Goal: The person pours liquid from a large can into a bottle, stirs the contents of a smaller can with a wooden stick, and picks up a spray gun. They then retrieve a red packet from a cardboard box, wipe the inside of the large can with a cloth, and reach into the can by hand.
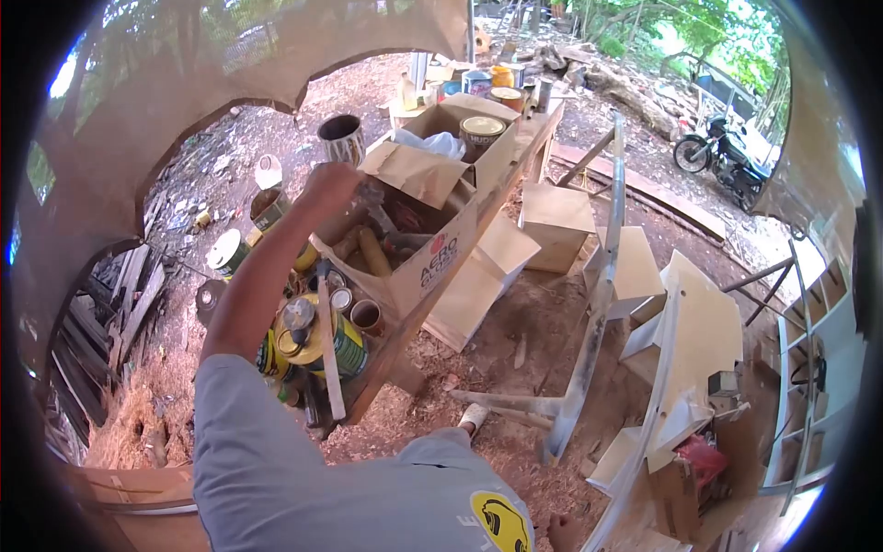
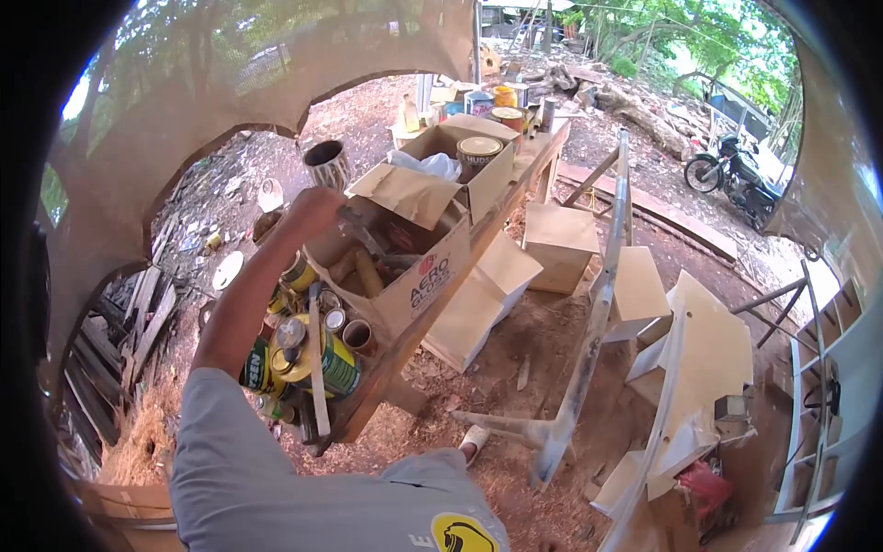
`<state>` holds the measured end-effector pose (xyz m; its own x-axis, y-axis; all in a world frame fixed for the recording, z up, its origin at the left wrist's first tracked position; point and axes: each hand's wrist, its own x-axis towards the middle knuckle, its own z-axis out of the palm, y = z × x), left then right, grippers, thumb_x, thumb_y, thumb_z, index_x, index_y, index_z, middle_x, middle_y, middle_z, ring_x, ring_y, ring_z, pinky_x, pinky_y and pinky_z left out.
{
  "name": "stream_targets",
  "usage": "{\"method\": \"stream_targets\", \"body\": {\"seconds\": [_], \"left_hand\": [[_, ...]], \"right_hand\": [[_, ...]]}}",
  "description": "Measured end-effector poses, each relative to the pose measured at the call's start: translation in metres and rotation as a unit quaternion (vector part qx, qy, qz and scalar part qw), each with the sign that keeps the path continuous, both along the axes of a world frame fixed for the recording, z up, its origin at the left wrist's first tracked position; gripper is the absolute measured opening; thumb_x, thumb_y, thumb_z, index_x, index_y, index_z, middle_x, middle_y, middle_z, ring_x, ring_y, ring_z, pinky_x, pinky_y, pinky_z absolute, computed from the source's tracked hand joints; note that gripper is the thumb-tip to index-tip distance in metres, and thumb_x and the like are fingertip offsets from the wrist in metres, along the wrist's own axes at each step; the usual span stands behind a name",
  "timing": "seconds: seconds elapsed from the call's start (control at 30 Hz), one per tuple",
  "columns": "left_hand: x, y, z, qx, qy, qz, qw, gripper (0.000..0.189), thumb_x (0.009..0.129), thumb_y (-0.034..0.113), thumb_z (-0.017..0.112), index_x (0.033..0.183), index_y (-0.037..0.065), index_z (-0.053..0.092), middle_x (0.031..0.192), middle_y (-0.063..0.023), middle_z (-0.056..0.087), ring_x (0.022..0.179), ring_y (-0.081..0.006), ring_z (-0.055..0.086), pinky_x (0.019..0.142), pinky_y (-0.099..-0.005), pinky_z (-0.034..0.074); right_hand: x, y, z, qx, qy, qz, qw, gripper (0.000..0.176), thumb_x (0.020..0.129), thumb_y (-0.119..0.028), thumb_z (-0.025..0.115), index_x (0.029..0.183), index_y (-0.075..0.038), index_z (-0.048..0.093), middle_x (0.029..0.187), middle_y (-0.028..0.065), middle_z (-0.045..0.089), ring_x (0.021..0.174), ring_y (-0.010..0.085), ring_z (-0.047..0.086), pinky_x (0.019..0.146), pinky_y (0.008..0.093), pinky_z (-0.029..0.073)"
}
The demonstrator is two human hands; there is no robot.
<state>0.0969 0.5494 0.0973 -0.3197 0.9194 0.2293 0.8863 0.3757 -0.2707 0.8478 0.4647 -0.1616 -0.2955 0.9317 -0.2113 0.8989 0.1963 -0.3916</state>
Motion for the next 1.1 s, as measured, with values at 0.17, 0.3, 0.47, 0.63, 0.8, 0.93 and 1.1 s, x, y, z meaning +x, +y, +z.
{"method": "stream_targets", "body": {"seconds": [0.17, 0.3, 0.47, 0.63, 0.8, 0.93, 1.1], "left_hand": [[-0.058, 0.039, -0.094, -0.094, -0.003, 0.017, 0.995, 0.014, 0.07, 0.021, 0.07, 0.079, 0.009, 0.071, 0.077, -0.017, 0.067, 0.079, -0.0359, 0.068, 0.072, -0.0475, 0.054], [-0.06, 0.053, -0.144, -0.158, -0.026, 0.026, 0.987, 0.013, 0.072, 0.018, 0.068, 0.079, 0.009, 0.074, 0.078, -0.0152, 0.07, 0.077, -0.0351, 0.069, 0.07, -0.0461, 0.055], [-0.085, 0.05, -0.192, -0.243, -0.059, 0.011, 0.968, 0.012, 0.081, 0.015, 0.062, 0.086, 0.006, 0.068, 0.086, -0.0179, 0.069, 0.079, -0.0345, 0.068, 0.072, -0.048, 0.054], [-0.139, 0.043, -0.231, -0.246, -0.159, 0.036, 0.955, 0.021, 0.083, 0.012, 0.059, 0.101, 0.004, 0.064, 0.101, -0.0203, 0.064, 0.093, -0.0375, 0.063, 0.078, -0.0483, 0.052], [-0.109, 0.068, -0.217, -0.256, -0.127, 0.085, 0.955, 0.022, 0.084, 0.015, 0.059, 0.101, 0.004, 0.065, 0.101, -0.0202, 0.065, 0.092, -0.0367, 0.063, 0.079, -0.0476, 0.052], [-0.085, 0.089, -0.206, -0.249, -0.102, 0.103, 0.957, 0.023, 0.084, 0.018, 0.059, 0.101, 0.004, 0.066, 0.1, -0.0201, 0.066, 0.092, -0.0361, 0.064, 0.08, -0.047, 0.052], [-0.044, 0.118, -0.176, -0.194, -0.071, 0.115, 0.972, 0.025, 0.085, 0.022, 0.06, 0.101, 0.004, 0.067, 0.1, -0.02, 0.067, 0.091, -0.0353, 0.064, 0.08, -0.0463, 0.052]], "right_hand": [[0.016, -0.001, -0.122, -0.202, 0.018, -0.095, 0.975, 0.039, 0.09, -0.038, 0.059, 0.081, -0.003, 0.072, 0.068, 0.0141, 0.066, 0.061, 0.0269, 0.064, 0.06, 0.0404, 0.05], [0.042, 0.002, -0.18, -0.279, 0.041, -0.17, 0.944, 0.037, 0.092, -0.035, 0.057, 0.084, -0.003, 0.072, 0.066, 0.0111, 0.066, 0.061, 0.0213, 0.064, 0.057, 0.036, 0.051], [0.05, 0.001, -0.258, -0.177, 0.033, -0.216, 0.96, 0.043, 0.095, -0.037, 0.054, 0.079, -0.002, 0.071, 0.059, 0.0089, 0.063, 0.053, 0.0185, 0.062, 0.054, 0.037, 0.051], [-0.047, 0.083, -0.102, -0.165, 0.005, -0.265, 0.95, 0.035, 0.082, -0.038, 0.057, 0.085, -0.006, 0.072, 0.072, 0.017, 0.067, 0.069, 0.0329, 0.066, 0.065, 0.0447, 0.051], [-0.056, 0.094, -0.119, -0.212, 0.1, -0.296, 0.926, 0.033, 0.08, -0.034, 0.059, 0.082, -0.004, 0.071, 0.079, 0.0218, 0.068, 0.075, 0.0383, 0.067, 0.069, 0.0475, 0.052], [-0.045, 0.072, -0.13, -0.212, 0.057, -0.282, 0.934, 0.03, 0.082, -0.032, 0.058, 0.084, -0.006, 0.072, 0.076, 0.0185, 0.069, 0.069, 0.0329, 0.066, 0.066, 0.0439, 0.051], [-0.01, 0.036, -0.115, -0.241, 0.092, -0.345, 0.902, 0.029, 0.083, -0.032, 0.058, 0.084, -0.007, 0.073, 0.071, 0.016, 0.068, 0.067, 0.0287, 0.067, 0.065, 0.0423, 0.052]]}}
